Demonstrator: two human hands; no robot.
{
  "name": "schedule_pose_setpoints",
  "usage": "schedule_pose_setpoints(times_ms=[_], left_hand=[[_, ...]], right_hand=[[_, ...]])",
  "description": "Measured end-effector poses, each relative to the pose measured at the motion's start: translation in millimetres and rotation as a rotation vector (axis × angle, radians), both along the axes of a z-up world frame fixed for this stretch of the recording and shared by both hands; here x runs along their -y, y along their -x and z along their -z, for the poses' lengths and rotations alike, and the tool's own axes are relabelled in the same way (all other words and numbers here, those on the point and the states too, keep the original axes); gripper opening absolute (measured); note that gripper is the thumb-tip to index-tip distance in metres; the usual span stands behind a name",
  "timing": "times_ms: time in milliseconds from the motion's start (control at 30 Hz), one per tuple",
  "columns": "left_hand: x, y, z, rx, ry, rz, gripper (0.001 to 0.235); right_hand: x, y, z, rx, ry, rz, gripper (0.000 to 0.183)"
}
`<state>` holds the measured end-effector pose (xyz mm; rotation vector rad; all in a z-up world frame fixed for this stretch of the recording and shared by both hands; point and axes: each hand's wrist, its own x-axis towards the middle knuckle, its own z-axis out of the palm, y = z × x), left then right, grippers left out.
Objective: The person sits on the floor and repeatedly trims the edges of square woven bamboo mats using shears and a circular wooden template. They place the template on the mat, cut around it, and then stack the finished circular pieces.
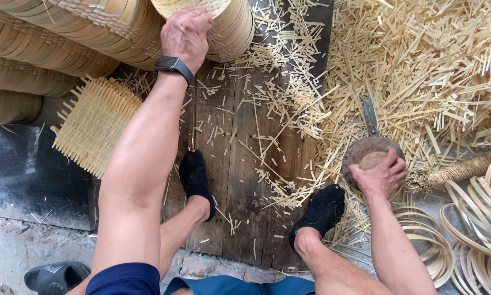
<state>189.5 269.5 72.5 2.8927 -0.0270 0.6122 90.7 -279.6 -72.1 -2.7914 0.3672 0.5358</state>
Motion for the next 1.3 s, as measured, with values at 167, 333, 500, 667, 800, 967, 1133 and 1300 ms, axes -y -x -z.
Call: schedule_pose_setpoints(times_ms=[167,333,500,667,800,967,1133,1300], left_hand=[[2.3,-1.8,0.7,0.032,-0.057,-0.012,0.021],[4.6,-2.2,0.1,-0.005,-0.013,-0.042,0.019],[-3.2,-7.6,3.8,-0.125,0.048,-0.087,0.02],[-9.4,-5.4,10.2,-0.07,0.09,-0.027,0.024],[-9.3,4.6,15.0,-0.007,0.088,-0.034,0.039],[0.2,34.7,20.7,0.167,0.053,-0.147,0.068],[52.1,109.3,36.9,0.12,0.323,-0.256,0.052],[179.9,176.6,76.9,-0.431,1.089,-0.331,0.054]], right_hand=[[-0.4,3.4,-0.6,0.017,-0.004,-0.009,0.113],[0.4,2.3,-1.3,0.035,0.003,-0.022,0.114],[0.4,2.8,-0.3,0.021,-0.006,-0.015,0.113],[0.4,1.3,-1.4,0.008,0.0,-0.014,0.115],[1.0,0.8,1.6,-0.017,0.011,-0.005,0.114],[2.8,1.2,6.3,-0.025,0.009,-0.002,0.114],[-3.0,-13.7,-29.8,-0.088,-0.183,0.199,0.105],[-27.6,-0.3,-92.0,-0.131,-1.425,0.338,0.082]])
